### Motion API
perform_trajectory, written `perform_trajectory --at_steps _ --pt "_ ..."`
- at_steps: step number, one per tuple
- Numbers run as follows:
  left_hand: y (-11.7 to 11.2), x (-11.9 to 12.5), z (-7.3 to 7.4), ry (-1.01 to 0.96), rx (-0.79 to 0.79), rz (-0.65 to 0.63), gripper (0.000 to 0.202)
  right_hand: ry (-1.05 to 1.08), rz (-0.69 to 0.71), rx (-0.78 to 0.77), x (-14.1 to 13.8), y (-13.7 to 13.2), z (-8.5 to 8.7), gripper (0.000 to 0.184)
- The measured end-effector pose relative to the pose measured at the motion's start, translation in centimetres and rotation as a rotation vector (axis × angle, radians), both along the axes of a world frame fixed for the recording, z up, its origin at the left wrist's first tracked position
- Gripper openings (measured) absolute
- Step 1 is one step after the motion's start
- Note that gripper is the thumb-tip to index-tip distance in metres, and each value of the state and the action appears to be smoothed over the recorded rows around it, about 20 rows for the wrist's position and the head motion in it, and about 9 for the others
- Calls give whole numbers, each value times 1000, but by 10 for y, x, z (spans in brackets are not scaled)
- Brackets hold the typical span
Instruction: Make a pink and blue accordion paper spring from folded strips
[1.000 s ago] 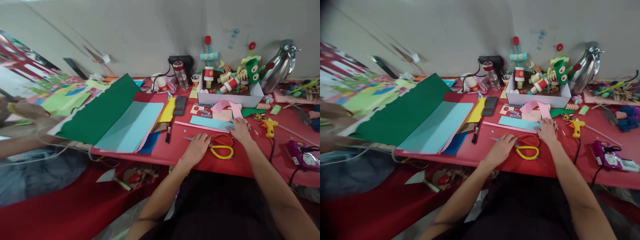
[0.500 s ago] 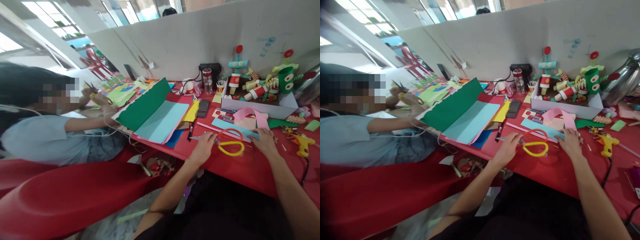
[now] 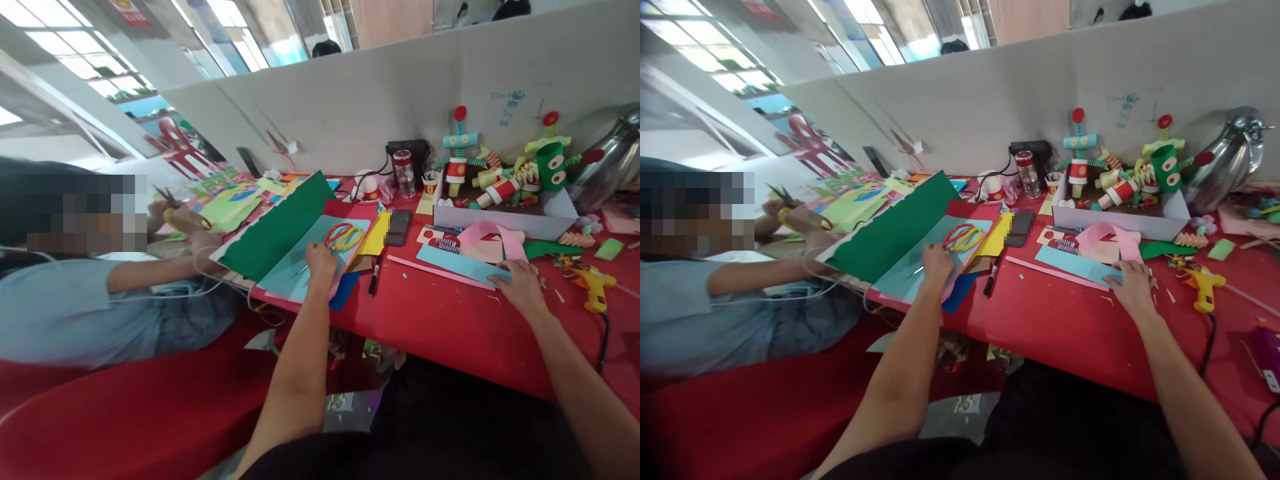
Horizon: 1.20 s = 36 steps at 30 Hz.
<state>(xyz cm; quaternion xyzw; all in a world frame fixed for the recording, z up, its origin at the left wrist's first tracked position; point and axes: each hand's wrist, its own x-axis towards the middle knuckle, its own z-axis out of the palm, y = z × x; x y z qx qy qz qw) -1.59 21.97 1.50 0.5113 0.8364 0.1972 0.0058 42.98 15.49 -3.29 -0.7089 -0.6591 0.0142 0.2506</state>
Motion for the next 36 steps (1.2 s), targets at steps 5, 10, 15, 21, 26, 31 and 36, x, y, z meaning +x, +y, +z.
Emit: perform_trajectory --at_steps 5,10,15,21,26,31,36 --pt "-4 12 0 69 -12 17 35 65 -9 105 -3 -1 5 24" --pt "-8 82 5 101 113 -435 35 93 61 162 -4 1 8 32" --pt "-20 192 -2 3 125 -1031 26 42 49 209 -3 2 10 29" --pt "-21 247 -26 3 151 -1049 31 -7 -91 228 -5 0 11 21" --pt "-17 241 -42 8 227 -1034 27 -73 -113 160 -4 6 5 34" --pt "-15 242 -43 -116 361 -1011 24 -15 -172 398 1 2 16 42" --pt "-21 244 -36 -638 350 -1183 38 -133 197 596 -11 -24 44 34"
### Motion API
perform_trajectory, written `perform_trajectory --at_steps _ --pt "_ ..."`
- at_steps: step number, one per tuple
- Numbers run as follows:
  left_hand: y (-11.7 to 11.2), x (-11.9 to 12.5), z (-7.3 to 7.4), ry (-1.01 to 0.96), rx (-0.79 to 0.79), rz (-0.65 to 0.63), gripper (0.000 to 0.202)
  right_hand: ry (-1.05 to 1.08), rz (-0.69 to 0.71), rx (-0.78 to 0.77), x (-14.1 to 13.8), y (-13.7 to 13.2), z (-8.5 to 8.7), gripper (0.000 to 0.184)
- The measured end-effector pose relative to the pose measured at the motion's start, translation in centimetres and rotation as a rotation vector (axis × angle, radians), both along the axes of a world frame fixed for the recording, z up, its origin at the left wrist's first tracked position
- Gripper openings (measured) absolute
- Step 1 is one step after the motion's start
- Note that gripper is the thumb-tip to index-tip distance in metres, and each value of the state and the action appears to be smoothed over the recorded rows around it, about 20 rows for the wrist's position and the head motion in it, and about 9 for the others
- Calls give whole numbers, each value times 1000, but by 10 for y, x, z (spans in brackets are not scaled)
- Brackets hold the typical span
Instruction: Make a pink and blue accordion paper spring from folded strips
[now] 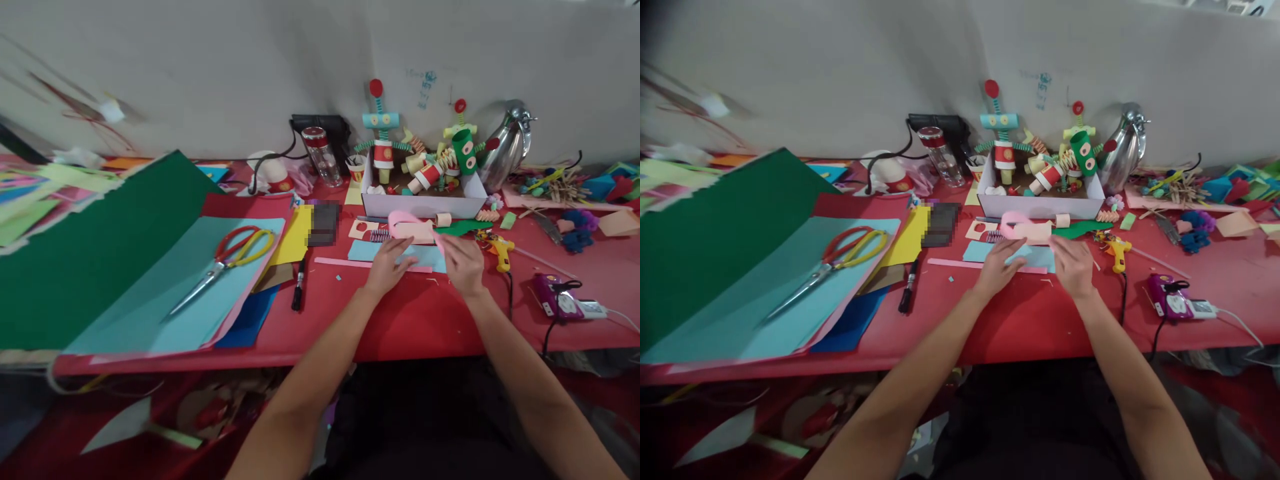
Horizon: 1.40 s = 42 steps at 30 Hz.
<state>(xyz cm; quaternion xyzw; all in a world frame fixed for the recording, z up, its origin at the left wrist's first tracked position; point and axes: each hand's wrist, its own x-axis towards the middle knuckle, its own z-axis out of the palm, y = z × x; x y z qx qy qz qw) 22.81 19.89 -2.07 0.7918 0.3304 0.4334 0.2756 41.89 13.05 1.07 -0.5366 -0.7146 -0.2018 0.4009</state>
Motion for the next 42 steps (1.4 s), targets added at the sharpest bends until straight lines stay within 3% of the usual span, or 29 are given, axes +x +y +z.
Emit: perform_trajectory --at_steps 2,4,8,10,12,13,14,15,16,17,18,21,25,33,42 --pt "-8 -4 7 -234 -179 -110 52 -174 168 -20 -6 -15 10 34" --pt "-20 -13 16 -466 -372 -123 57 -290 240 -63 -9 -32 15 36" --pt "-55 -44 24 -611 -552 162 55 -347 343 -127 -9 -71 10 36" --pt "-81 -60 20 -562 -425 432 51 -331 392 -198 -9 -89 2 38" --pt "-110 -70 15 -422 -131 730 51 -308 414 -260 -12 -101 -7 37" --pt "-125 -72 13 -315 25 820 49 -296 410 -280 -14 -105 -10 36" --pt "-139 -73 11 -199 181 831 47 -285 400 -292 -16 -108 -13 35" --pt "-151 -70 11 -77 304 742 44 -277 383 -298 -17 -109 -16 35" --pt "-161 -66 11 58 383 565 38 -271 364 -301 -19 -109 -18 35" --pt "-168 -61 12 201 396 387 35 -267 347 -301 -20 -109 -19 34" --pt "-171 -55 13 292 395 291 33 -263 333 -300 -21 -108 -20 33" --pt "-169 -39 14 414 308 183 33 -246 296 -314 -21 -108 -22 30" --pt "-155 -32 11 477 198 130 22 -185 224 -358 -23 -111 -22 29" --pt "-147 -33 9 578 240 117 22 -210 70 -504 -42 -111 -10 20" --pt "-136 -63 6 495 104 204 20 -56 -20 -622 -35 -114 -13 28"
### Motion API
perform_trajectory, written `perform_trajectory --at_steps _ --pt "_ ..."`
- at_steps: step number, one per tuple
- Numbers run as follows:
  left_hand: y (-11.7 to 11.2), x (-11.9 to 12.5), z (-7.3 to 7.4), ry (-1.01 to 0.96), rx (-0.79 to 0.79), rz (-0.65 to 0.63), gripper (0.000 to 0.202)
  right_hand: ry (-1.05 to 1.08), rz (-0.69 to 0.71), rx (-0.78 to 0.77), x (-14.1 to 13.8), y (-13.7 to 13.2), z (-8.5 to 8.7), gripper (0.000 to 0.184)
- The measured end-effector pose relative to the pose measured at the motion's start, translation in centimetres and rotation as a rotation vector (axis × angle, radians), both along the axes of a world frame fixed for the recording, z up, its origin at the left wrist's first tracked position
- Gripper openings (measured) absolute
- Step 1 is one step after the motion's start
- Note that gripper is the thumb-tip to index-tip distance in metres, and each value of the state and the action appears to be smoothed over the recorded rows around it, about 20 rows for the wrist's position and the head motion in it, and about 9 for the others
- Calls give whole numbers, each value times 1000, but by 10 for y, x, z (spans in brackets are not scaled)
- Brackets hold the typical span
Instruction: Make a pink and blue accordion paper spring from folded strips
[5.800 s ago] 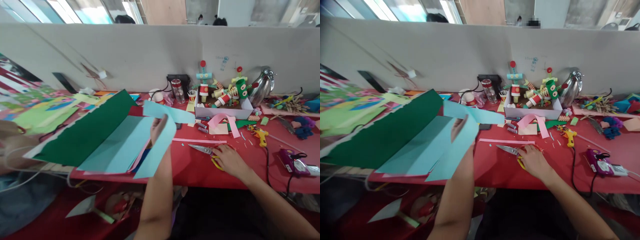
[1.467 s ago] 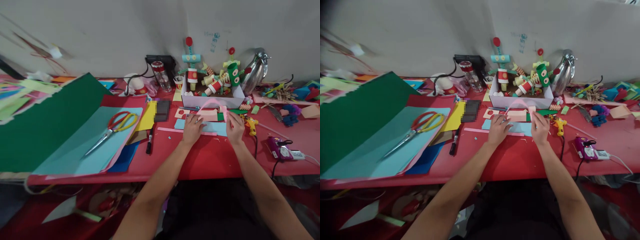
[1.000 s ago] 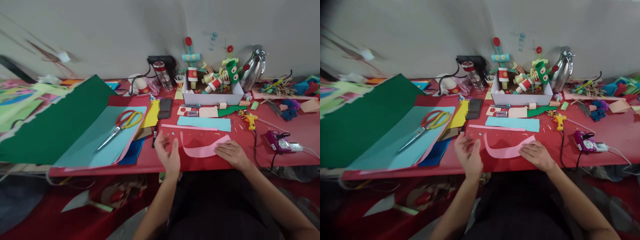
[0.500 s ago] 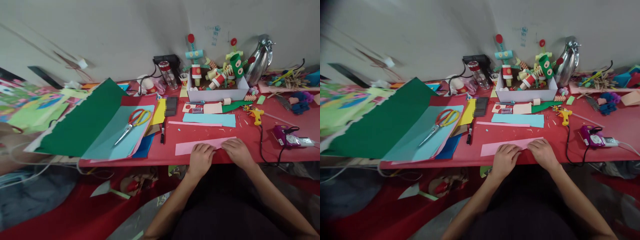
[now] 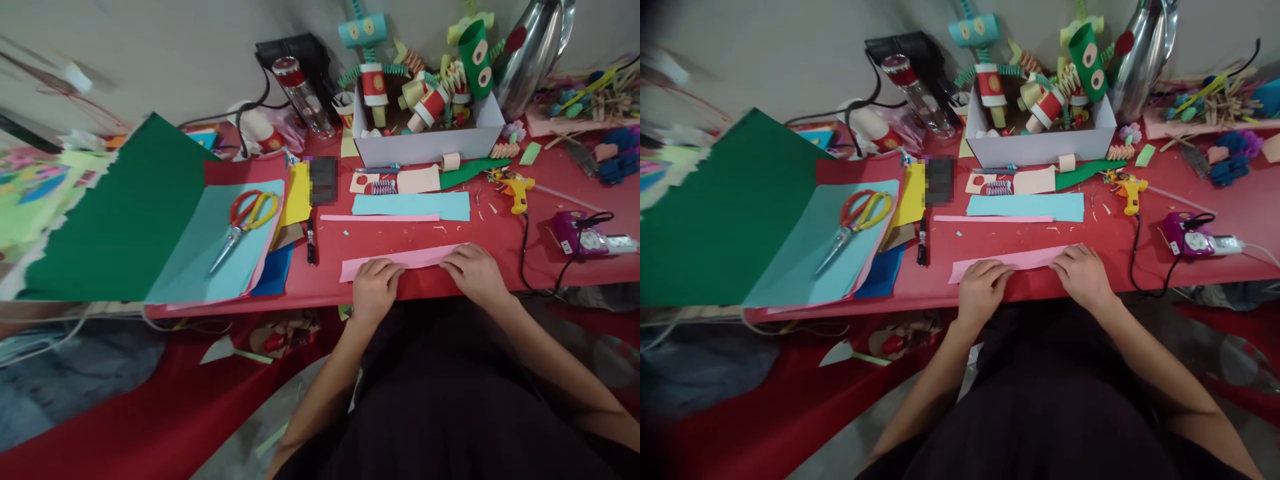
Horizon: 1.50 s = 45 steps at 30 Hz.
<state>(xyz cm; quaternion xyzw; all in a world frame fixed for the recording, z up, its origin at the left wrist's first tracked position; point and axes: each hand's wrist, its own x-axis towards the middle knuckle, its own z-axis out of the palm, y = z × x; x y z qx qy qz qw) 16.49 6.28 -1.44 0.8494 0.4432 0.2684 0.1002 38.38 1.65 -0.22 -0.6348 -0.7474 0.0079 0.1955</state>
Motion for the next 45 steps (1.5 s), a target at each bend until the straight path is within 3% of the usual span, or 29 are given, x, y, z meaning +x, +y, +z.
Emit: perform_trajectory --at_steps 8,17,23,29,34,38,42,45 --pt "10 2 8 18 -166 38 13 66 -28 -111 -10 14 2 22" --pt "3 0 14 69 -206 132 6 89 -80 -107 -14 12 4 22" --pt "10 -26 8 35 -228 228 10 65 -178 -105 6 11 1 28" --pt "15 -56 3 -50 -207 284 15 135 -163 -51 28 11 -8 41" --pt "16 -60 2 -90 -234 342 14 195 -157 -65 41 13 -9 44" --pt "16 -61 0 -82 -260 385 14 227 -170 -77 47 11 -7 34" --pt "9 -55 -2 -32 -155 411 9 125 -155 -5 35 4 -1 14" --pt "0 -41 -6 73 0 288 33 -28 -35 2 13 -3 2 30"
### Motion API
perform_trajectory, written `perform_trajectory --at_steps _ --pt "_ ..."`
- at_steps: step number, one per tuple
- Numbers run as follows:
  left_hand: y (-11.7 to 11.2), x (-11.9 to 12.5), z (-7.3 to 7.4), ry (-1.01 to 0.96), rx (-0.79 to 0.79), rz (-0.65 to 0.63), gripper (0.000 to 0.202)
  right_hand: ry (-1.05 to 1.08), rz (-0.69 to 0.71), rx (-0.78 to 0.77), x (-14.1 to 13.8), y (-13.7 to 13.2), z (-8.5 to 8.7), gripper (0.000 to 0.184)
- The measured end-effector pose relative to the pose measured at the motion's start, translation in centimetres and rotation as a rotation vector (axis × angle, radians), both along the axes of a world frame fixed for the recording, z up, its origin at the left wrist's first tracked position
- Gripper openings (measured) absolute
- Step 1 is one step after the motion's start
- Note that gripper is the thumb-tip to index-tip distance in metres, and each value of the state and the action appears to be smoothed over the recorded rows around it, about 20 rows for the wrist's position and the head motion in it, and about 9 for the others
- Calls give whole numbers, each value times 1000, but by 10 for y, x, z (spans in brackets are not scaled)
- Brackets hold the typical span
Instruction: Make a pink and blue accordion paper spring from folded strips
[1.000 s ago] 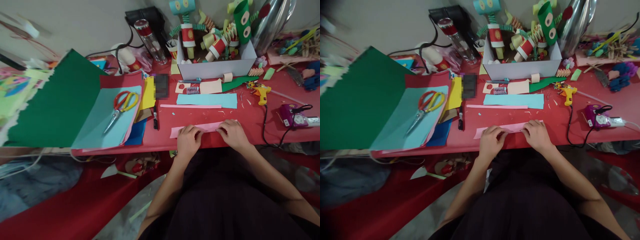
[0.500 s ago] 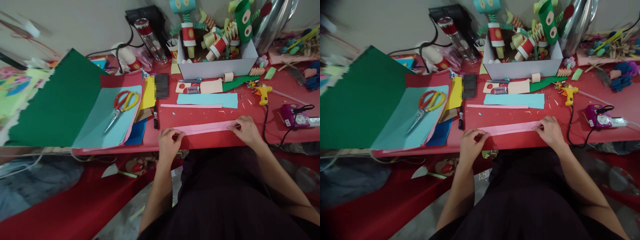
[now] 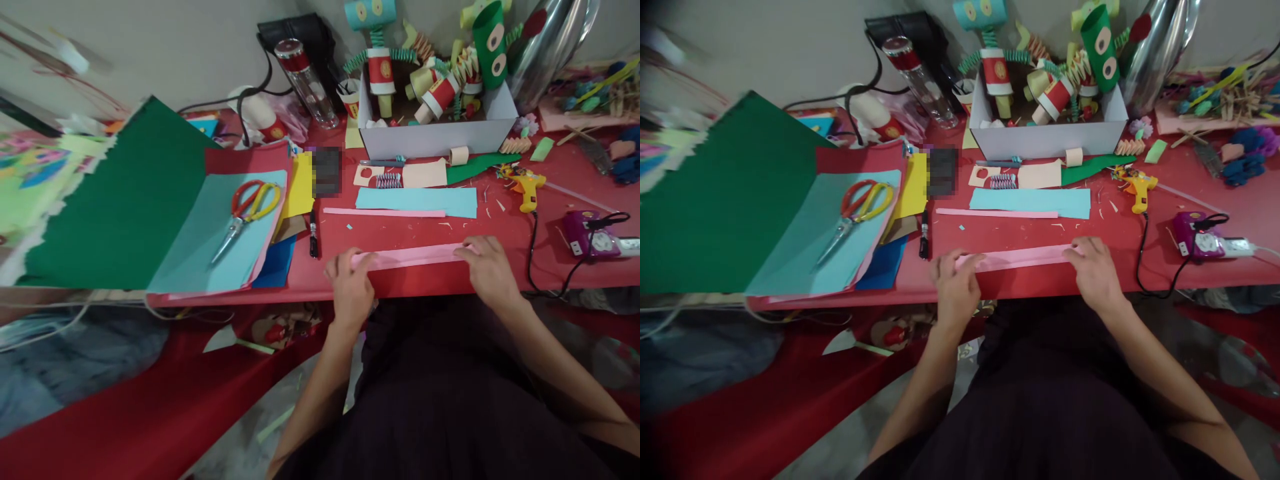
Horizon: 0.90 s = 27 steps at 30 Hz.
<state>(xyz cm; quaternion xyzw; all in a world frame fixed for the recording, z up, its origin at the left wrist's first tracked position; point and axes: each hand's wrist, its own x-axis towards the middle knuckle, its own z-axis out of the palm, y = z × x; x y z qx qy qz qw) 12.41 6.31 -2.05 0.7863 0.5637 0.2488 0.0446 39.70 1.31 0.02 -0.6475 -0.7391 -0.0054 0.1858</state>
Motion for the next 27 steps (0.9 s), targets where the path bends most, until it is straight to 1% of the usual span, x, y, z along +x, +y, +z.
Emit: perform_trajectory --at_steps 1,2,4,5,7,12,16,21,27 --pt "-3 5 -2 40 30 -74 40 -39 42 -20 -8 -3 0 33" --pt "-6 11 -3 74 52 -143 43 -72 56 -36 -16 -6 0 35" --pt "-12 21 -5 118 68 -245 43 -122 36 -48 -29 -13 -1 34" --pt "-15 26 -6 130 67 -271 43 -141 18 -45 -35 -16 -1 34" --pt "-22 36 -5 148 57 -284 43 -172 3 -41 -44 -22 -2 33" --pt "-42 60 3 217 17 -263 43 -220 -18 -86 -63 -29 -2 43" --pt "-50 68 7 255 -50 -202 44 -255 -33 -113 -66 -29 -3 45" --pt "-55 61 9 260 -107 -65 45 -265 -13 -104 -61 -29 1 47" --pt "-60 41 1 265 -118 26 56 -280 -10 -93 -57 -30 2 47"
